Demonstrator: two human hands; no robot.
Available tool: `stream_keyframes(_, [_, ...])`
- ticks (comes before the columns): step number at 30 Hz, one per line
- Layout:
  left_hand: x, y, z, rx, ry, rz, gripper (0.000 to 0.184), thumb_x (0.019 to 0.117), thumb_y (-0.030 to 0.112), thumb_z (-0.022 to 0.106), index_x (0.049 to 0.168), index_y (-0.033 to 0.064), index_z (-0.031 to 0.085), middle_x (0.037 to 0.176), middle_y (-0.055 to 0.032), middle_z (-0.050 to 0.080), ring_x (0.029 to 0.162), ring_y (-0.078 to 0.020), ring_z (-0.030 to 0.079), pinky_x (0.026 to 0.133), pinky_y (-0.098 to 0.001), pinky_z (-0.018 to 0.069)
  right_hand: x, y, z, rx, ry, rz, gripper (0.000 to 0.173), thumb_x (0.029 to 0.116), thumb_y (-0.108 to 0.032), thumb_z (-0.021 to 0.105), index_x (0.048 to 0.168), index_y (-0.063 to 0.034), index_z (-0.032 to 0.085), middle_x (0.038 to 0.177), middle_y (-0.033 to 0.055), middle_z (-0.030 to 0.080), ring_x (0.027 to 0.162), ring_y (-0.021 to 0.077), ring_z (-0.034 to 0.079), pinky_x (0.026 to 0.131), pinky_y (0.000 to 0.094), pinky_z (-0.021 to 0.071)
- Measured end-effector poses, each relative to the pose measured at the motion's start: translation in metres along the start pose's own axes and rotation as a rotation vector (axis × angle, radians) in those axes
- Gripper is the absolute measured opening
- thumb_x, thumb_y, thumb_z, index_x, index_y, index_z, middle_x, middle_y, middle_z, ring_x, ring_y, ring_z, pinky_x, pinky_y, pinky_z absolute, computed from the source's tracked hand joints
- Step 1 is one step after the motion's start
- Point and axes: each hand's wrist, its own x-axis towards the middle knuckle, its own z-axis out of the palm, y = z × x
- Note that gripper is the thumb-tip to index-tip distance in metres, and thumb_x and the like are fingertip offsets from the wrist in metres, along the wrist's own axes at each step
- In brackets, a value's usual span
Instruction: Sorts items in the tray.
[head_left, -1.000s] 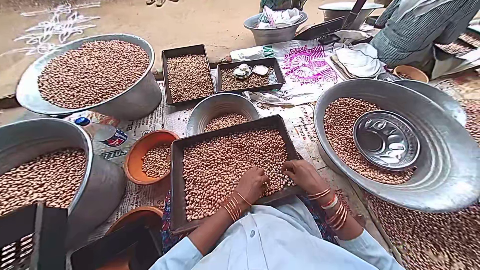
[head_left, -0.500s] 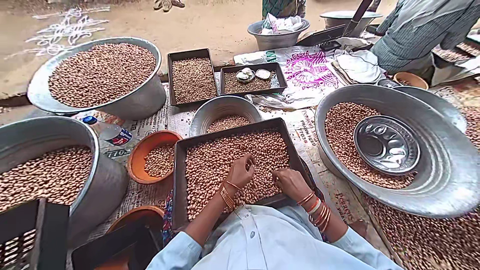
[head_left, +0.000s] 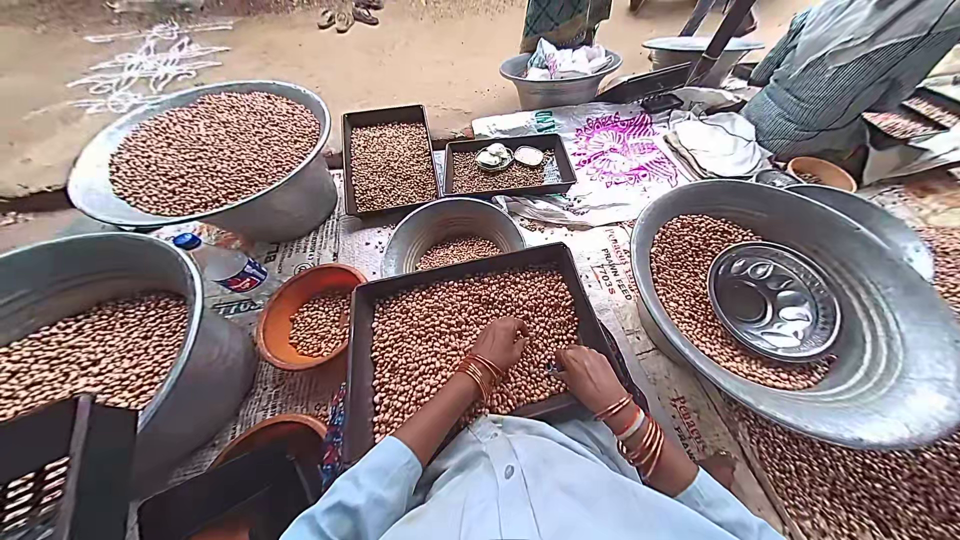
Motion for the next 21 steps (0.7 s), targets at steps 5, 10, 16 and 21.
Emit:
stream_keyframes(5, [0.008, 0.004, -0.023, -0.181, 0.186, -0.004, 0.031, 0.0969, 0.010, 0.052, 0.123, 0.0006, 0.065, 0.102, -0.0169, 0.068, 0.091, -0.0276, 0.064, 0.087, -0.0440, 0.0512, -0.001, 0.002, 0.003, -0.015, 0.012, -0.033, 0.020, 0.0991, -0.008, 0.055, 0.109, 0.0028, 0.069, 0.110, 0.0260, 0.069, 0.106, 0.0432, 0.068, 0.085, 0.0573, 0.0537])
stream_keyframes(10, [0.026, 0.019, -0.005, 0.088, 0.020, 0.065, 0.032, 0.1046, 0.013, 0.052, 0.133, 0.0075, 0.066, 0.132, -0.0191, 0.066, 0.124, -0.0345, 0.063, 0.106, -0.0516, 0.0488, 0.005, 0.019, -0.009, 0.312, 0.198, -0.125, 0.018, 0.0878, -0.005, 0.061, 0.101, -0.0007, 0.073, 0.100, 0.0190, 0.069, 0.096, 0.0338, 0.068, 0.083, 0.0514, 0.0534])
stream_keyframes(16, [0.027, 0.017, 0.002, 0.110, 0.006, 0.054, 0.031, 0.1045, 0.016, 0.053, 0.129, 0.0033, 0.067, 0.130, -0.0202, 0.066, 0.123, -0.0354, 0.064, 0.105, -0.0529, 0.0493, 0.024, 0.019, -0.028, 0.316, 0.228, -0.030, 0.030, 0.0959, -0.022, 0.062, 0.120, -0.0068, 0.071, 0.113, 0.0185, 0.067, 0.106, 0.0326, 0.065, 0.092, 0.0495, 0.0518])
stream_keyframes(21, [0.013, -0.012, -0.037, -0.345, 0.308, -0.113, 0.030, 0.1068, 0.021, 0.052, 0.123, -0.0013, 0.064, 0.098, -0.0170, 0.069, 0.086, -0.0251, 0.066, 0.087, -0.0440, 0.0524, 0.038, 0.006, -0.024, 0.128, 0.136, -0.025, 0.030, 0.0992, -0.019, 0.062, 0.124, -0.0025, 0.068, 0.124, 0.0254, 0.065, 0.110, 0.0426, 0.067, 0.091, 0.0584, 0.0532])
